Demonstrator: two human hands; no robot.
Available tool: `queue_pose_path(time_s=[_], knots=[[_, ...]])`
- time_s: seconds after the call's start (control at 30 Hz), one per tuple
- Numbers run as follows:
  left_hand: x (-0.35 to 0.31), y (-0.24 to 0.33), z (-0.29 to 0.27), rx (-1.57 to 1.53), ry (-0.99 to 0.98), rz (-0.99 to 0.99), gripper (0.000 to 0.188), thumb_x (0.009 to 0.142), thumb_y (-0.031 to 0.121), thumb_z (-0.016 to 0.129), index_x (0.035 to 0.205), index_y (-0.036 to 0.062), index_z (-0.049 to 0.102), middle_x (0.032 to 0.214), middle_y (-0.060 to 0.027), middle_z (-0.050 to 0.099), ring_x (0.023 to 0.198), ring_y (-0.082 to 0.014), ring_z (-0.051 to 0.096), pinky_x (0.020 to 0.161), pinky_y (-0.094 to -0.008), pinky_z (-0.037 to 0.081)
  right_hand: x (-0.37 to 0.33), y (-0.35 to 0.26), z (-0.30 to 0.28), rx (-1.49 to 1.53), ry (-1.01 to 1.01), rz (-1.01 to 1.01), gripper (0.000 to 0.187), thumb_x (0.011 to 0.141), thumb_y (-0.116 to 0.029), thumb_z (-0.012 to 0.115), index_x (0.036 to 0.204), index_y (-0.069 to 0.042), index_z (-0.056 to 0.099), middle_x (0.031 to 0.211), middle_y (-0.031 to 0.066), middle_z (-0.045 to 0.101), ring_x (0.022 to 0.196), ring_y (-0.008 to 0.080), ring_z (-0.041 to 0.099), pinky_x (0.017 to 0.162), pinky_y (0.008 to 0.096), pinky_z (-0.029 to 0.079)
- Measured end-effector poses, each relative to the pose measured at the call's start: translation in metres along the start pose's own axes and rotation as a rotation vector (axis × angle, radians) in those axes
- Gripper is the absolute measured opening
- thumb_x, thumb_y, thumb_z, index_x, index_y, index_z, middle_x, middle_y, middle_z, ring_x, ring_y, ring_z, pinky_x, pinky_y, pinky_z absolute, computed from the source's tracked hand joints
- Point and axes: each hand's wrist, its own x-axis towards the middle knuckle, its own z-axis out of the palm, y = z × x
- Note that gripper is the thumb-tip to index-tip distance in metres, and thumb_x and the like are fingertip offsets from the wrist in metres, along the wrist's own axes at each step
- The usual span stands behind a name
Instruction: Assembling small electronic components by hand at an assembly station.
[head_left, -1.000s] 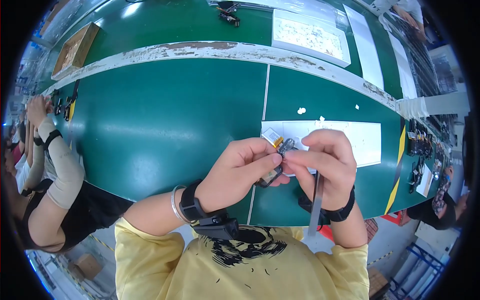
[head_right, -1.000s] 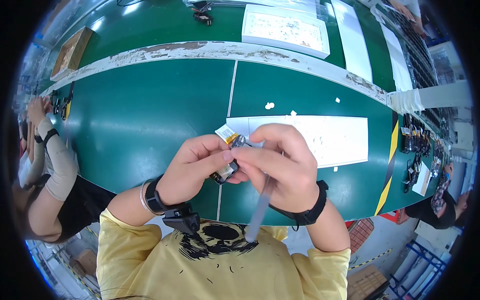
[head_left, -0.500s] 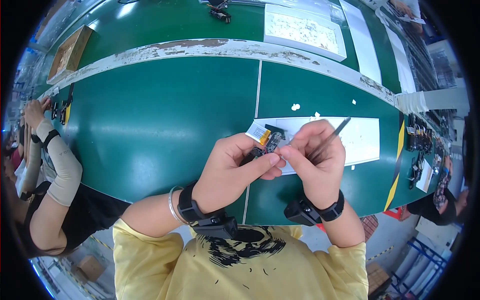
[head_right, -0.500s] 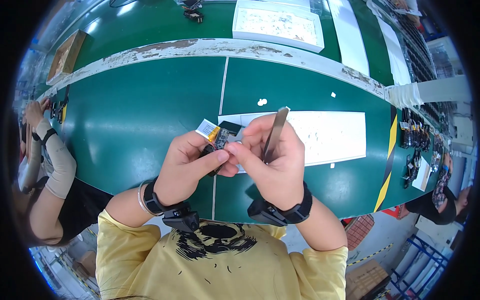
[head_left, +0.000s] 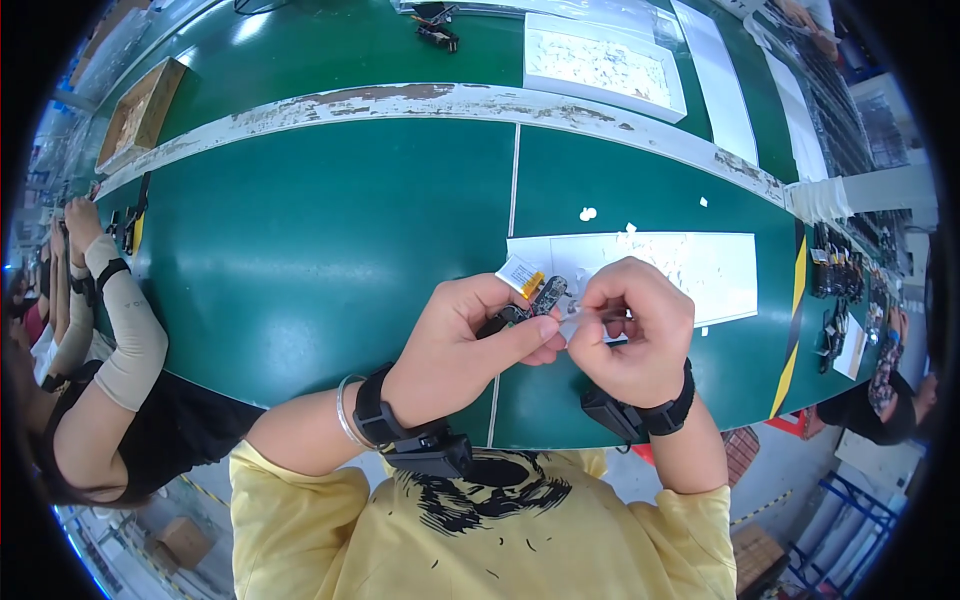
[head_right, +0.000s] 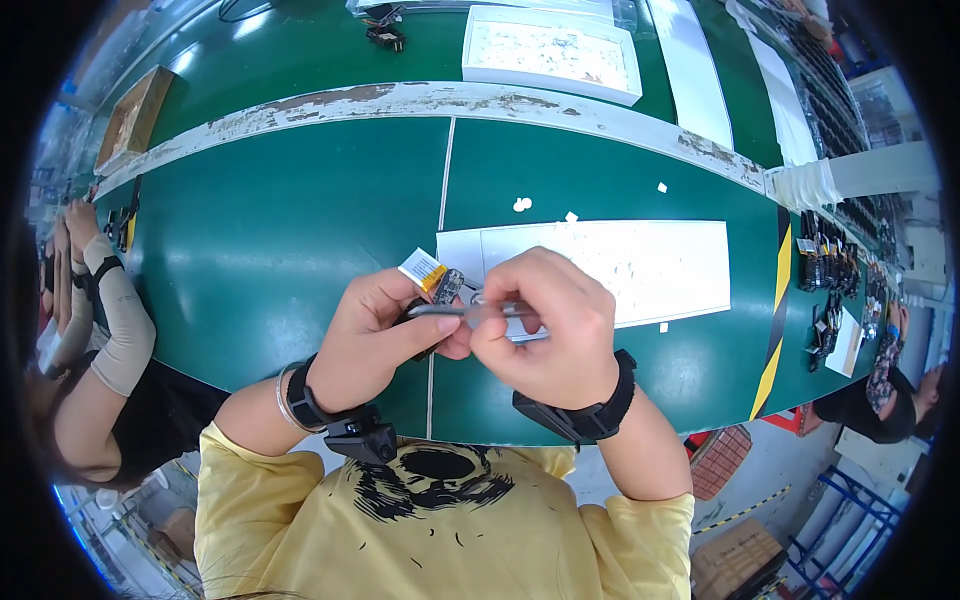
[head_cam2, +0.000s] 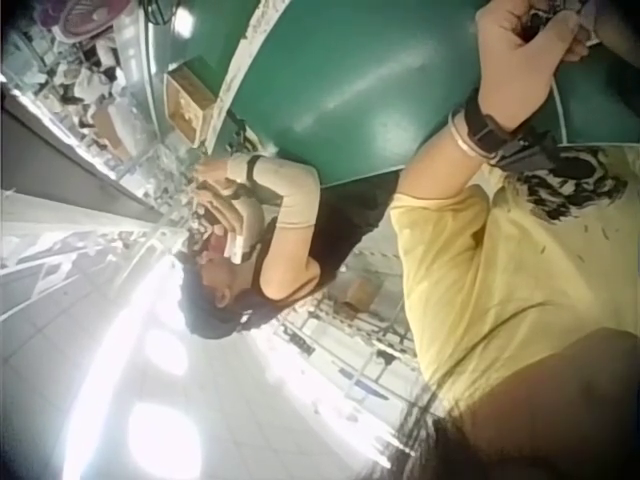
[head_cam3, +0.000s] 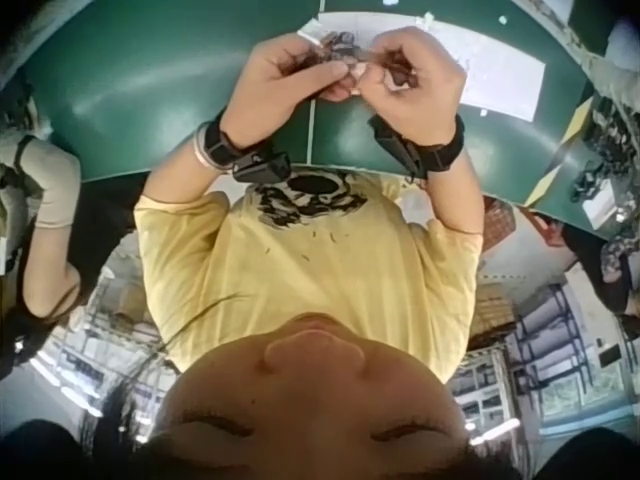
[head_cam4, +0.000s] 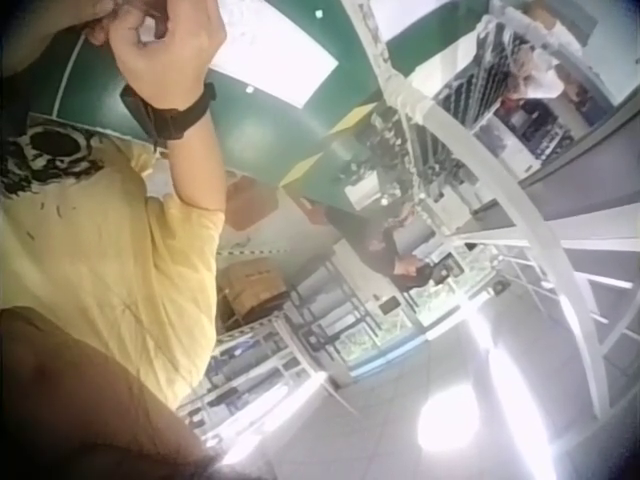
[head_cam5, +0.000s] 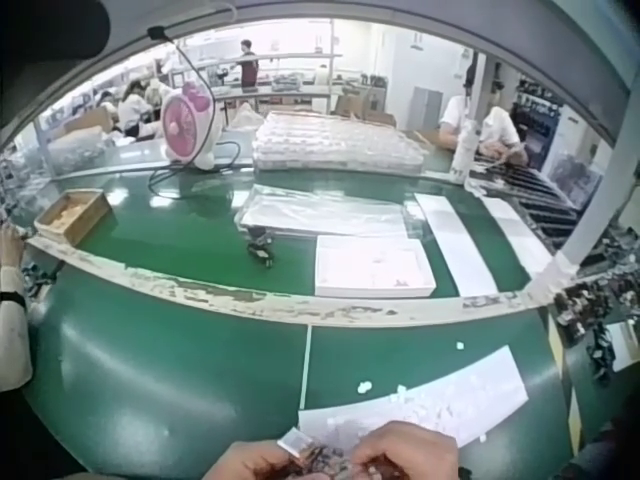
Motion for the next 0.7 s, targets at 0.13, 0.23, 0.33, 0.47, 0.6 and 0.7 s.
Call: queue_pose_path(time_s=[0.13,0.23,0.33,0.47,0.6,0.7], knots=[[0.0,0.005,0.0,-0.023,0.012,-0.074,0.014,0.086,0.009,0.058,0.093,-0.0034,0.057,0.087,-0.01,0.064,0.076,-0.0117,0.063,0.067,-0.0229,0.053,0.0,0.009,-0.011,0.151,0.003,0.41,0.008,0.072,0.006,0.054,0.076,0.0,0.054,0.069,-0.0013,0.051,0.057,0.0002,0.043,0.049,0.0154,0.033],[0.001,0.005,-0.003,-0.037,0.01,-0.105,0.017,0.087,0.012,0.058,0.095,-0.0026,0.058,0.086,-0.0089,0.064,0.073,-0.0114,0.063,0.066,-0.0226,0.052,0.001,0.01,-0.011,0.272,-0.093,0.454,0.011,0.074,0.009,0.054,0.081,0.002,0.058,0.073,0.0014,0.053,0.061,0.0033,0.048,0.053,0.0163,0.036],[0.003,0.006,-0.004,0.008,-0.014,-0.174,0.02,0.088,0.011,0.054,0.103,-0.0008,0.056,0.091,-0.0093,0.063,0.075,-0.0142,0.063,0.067,-0.0259,0.053,-0.004,0.005,-0.005,0.424,-0.123,0.389,0.014,0.074,0.01,0.056,0.084,0.003,0.062,0.079,0.0052,0.056,0.068,0.0073,0.053,0.057,0.0179,0.04],[0.001,0.01,-0.003,-0.174,-0.053,-0.206,0.037,0.089,0.005,0.045,0.126,0.002,0.042,0.11,-0.0118,0.056,0.093,-0.0193,0.061,0.078,-0.0327,0.053,-0.003,-0.004,-0.003,0.308,-0.131,0.227,0.016,0.069,0.01,0.06,0.082,0.003,0.064,0.085,0.0072,0.055,0.07,0.0104,0.056,0.06,0.0206,0.046],[0.001,0.006,0.002,-0.268,-0.145,-0.115,0.048,0.088,0.001,0.041,0.135,0.004,0.029,0.118,-0.0132,0.051,0.107,-0.0219,0.055,0.087,-0.0352,0.05,-0.002,-0.001,0.006,0.055,0.009,0.013,0.02,0.063,0.007,0.065,0.081,-0.002,0.065,0.08,0.0064,0.053,0.065,0.0127,0.054,0.053,0.022,0.043],[-0.001,0.0,0.001,-0.238,-0.181,-0.097,0.05,0.088,-0.001,0.041,0.136,0.0031,0.025,0.119,-0.0121,0.051,0.11,-0.0215,0.053,0.09,-0.0354,0.047,-0.001,-0.001,0.008,-0.086,0.067,-0.133,0.02,0.063,0.006,0.066,0.08,-0.003,0.065,0.079,0.0063,0.053,0.063,0.0153,0.054,0.053,0.0237,0.042]])
